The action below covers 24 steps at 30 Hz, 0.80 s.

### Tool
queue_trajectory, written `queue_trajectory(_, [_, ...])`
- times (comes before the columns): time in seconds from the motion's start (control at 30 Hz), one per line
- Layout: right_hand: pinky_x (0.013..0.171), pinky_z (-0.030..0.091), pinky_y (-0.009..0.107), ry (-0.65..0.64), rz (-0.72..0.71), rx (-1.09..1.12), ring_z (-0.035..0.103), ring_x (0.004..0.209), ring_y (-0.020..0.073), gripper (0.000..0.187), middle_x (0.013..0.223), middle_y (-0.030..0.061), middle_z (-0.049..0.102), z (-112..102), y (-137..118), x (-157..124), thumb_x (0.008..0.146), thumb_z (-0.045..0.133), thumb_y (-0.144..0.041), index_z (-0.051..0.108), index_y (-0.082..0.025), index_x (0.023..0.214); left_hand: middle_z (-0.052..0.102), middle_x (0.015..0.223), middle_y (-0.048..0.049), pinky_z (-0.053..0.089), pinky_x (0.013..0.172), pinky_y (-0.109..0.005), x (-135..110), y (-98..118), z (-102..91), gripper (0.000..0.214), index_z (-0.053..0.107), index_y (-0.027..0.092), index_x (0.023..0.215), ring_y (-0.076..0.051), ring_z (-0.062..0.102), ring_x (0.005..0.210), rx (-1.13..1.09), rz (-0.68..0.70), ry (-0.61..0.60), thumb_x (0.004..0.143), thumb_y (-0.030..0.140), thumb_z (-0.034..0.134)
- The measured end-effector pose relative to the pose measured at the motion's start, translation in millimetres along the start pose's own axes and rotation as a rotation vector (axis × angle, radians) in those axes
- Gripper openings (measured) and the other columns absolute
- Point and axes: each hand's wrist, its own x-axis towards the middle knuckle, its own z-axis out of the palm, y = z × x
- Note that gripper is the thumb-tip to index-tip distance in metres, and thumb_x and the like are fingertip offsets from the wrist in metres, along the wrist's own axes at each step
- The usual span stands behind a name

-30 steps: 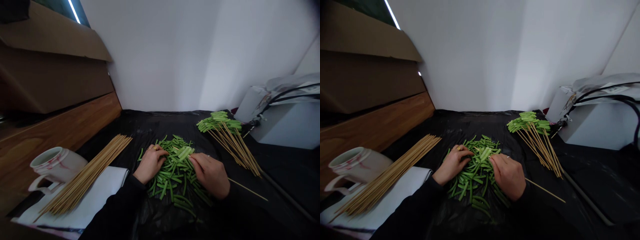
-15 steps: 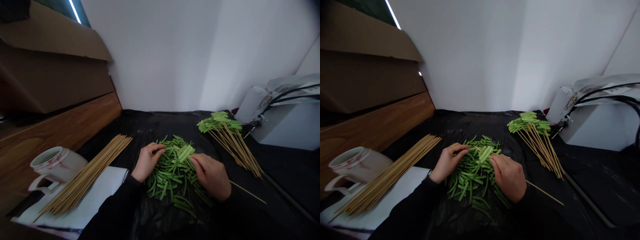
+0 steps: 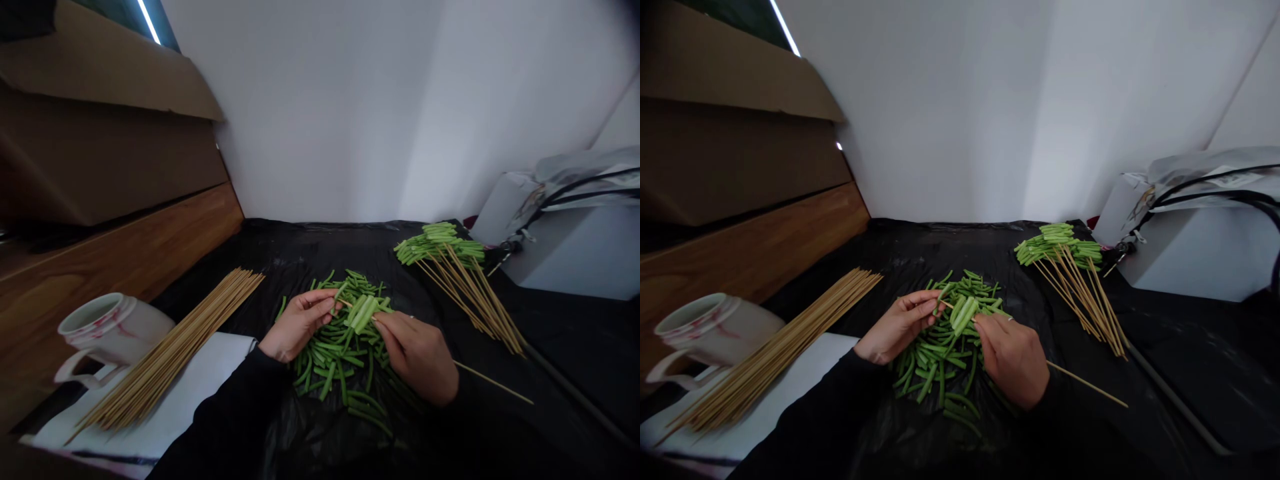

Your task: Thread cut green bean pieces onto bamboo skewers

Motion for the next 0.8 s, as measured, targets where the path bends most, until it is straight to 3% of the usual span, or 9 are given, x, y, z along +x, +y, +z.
queue_trajectory(0.8, [0.077,0.045,0.027,-0.013,0.011,0.013,0.063,0.082,0.0150,0.019,0.087,0.0055,0.067,0.9,-3.0,0.4,0.093,0.043,-0.016,0.062,-0.016,0.096,0.073,0.083,-0.0078,0.051,0.067,-0.018,1.2,-4.6,1.2,0.021,0.072,0.013,0.086,-0.011,0.066,0.072,-0.178,-0.065,0.041,0.066,0.015,0.079])
